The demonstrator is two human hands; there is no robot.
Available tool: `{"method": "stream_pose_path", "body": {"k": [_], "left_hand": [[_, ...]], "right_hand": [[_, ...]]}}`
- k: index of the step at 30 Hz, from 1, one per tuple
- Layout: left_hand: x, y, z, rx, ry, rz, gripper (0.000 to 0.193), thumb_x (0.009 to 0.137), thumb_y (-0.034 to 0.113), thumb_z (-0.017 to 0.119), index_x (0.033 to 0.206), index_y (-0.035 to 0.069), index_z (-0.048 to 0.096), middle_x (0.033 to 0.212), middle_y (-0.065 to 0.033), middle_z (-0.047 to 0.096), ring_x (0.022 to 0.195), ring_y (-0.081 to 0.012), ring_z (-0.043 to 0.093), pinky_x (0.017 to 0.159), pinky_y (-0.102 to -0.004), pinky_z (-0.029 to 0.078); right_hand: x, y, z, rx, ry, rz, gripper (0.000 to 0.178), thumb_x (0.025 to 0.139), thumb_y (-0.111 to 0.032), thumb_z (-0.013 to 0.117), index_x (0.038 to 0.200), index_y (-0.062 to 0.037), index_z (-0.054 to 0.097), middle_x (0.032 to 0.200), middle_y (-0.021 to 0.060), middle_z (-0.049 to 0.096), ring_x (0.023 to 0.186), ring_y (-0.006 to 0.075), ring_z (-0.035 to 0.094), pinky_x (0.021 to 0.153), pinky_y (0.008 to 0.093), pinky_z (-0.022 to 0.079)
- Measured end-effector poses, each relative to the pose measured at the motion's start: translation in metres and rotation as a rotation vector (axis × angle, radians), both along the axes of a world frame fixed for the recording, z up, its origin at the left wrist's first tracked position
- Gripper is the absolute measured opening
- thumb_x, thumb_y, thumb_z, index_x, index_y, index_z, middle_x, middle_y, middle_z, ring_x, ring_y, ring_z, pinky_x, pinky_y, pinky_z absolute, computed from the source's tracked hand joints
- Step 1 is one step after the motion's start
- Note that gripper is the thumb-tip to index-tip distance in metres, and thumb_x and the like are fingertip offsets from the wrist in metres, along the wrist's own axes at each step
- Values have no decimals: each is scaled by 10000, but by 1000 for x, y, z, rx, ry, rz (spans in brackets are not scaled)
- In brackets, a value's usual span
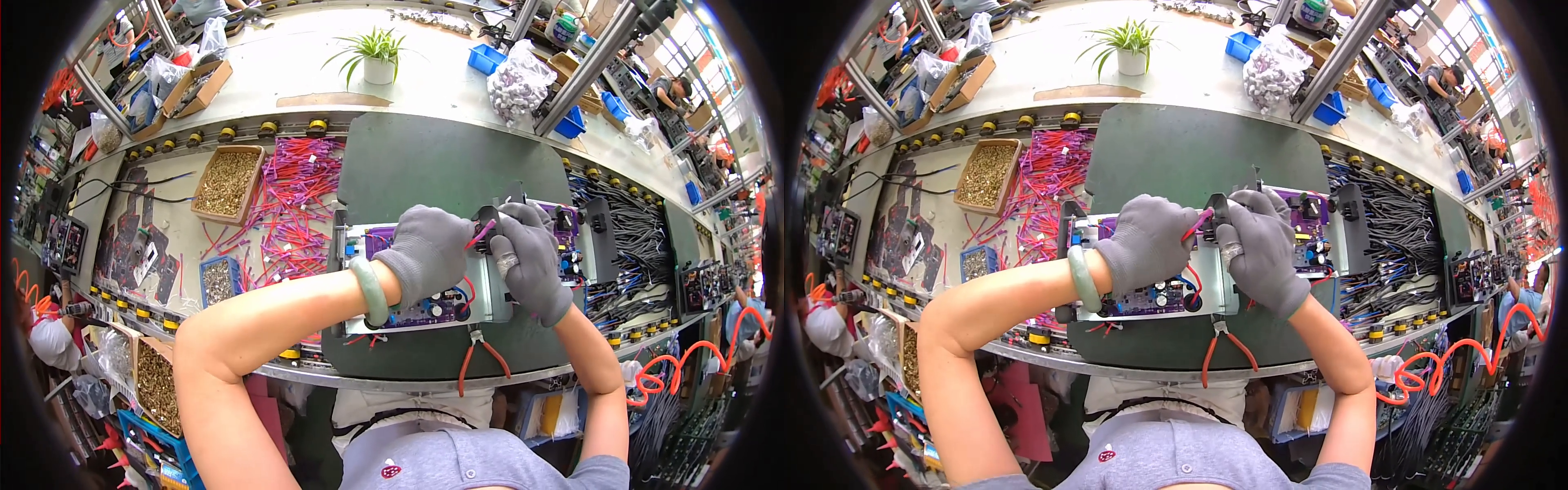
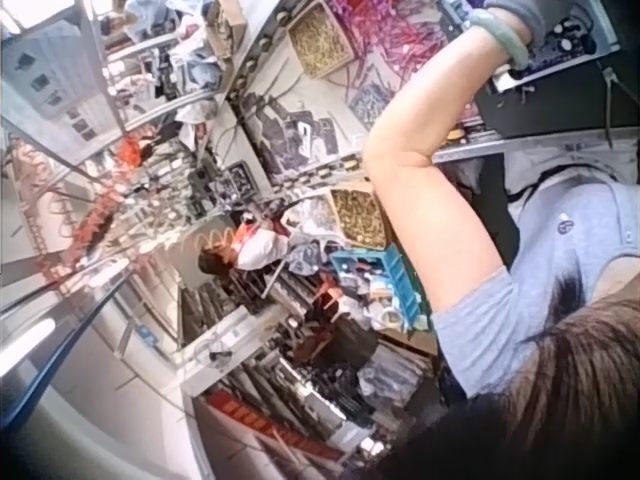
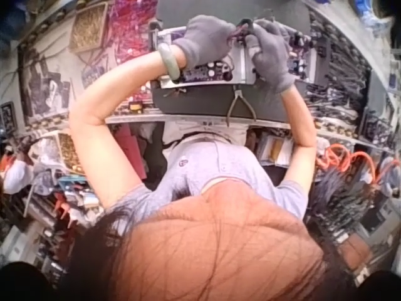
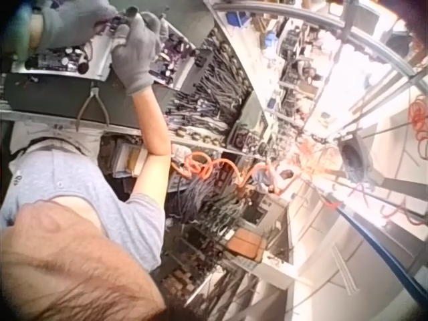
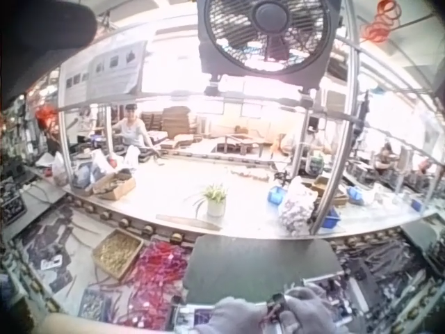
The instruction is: Assembling electronic components, wiring harnesses, and circuit boards into metal enclosures on an industrial assembly line.
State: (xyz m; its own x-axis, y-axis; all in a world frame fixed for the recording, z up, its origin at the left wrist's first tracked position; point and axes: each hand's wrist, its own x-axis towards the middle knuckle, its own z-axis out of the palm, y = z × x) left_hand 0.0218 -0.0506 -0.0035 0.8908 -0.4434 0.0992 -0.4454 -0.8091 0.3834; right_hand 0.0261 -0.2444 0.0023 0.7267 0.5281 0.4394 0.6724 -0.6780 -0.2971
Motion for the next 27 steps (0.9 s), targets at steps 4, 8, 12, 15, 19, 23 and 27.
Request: {"method": "stream_pose_path", "body": {"k": [4,8,12,15,19,23,27], "left_hand": [[5,-6,4,121,64,-66,84,812,174,612,826,103,656,662,-117,647,654,-339,672,614,-471,514],[6,-4,1,113,13,-50,66,797,158,633,835,110,660,707,-107,664,717,-325,676,667,-462,510],[3,-4,1,202,-207,-95,60,802,163,641,821,110,661,757,-94,677,776,-314,671,721,-454,505],[8,-11,10,261,-94,-76,85,817,175,636,832,102,676,752,-116,690,757,-319,694,697,-450,529],[10,-5,8,141,38,-44,161,871,224,595,858,98,695,761,-135,698,741,-331,706,686,-451,554],[1,-2,14,273,173,10,203,897,252,566,906,109,709,773,-146,693,761,-351,697,696,-464,545],[-3,0,10,57,196,75,181,869,218,586,926,97,708,809,-153,697,807,-352,698,728,-461,539]], "right_hand": [[-2,3,0,22,-16,-18,254,868,-148,592,1075,-17,660,842,128,686,1087,313,609,1057,485,342],[0,0,3,28,-8,11,250,866,-142,598,1076,-21,664,839,122,688,1074,314,615,1051,478,348],[1,2,-3,45,-54,-12,242,863,-146,607,1049,-1,663,910,151,684,1069,326,612,1023,471,371],[1,4,-1,20,-51,-29,239,861,-153,612,1044,-7,662,944,162,676,1067,337,604,1010,474,378],[-3,1,-2,27,-17,-48,243,863,-167,613,1048,-17,663,944,167,670,1066,342,599,1009,480,377],[-2,2,-1,45,0,20,244,879,-192,599,1051,-33,667,926,160,669,1066,342,596,1005,481,375],[-5,-3,-1,38,-8,0,248,882,-193,598,1053,-26,666,890,147,678,1067,338,602,1016,476,365]]}}
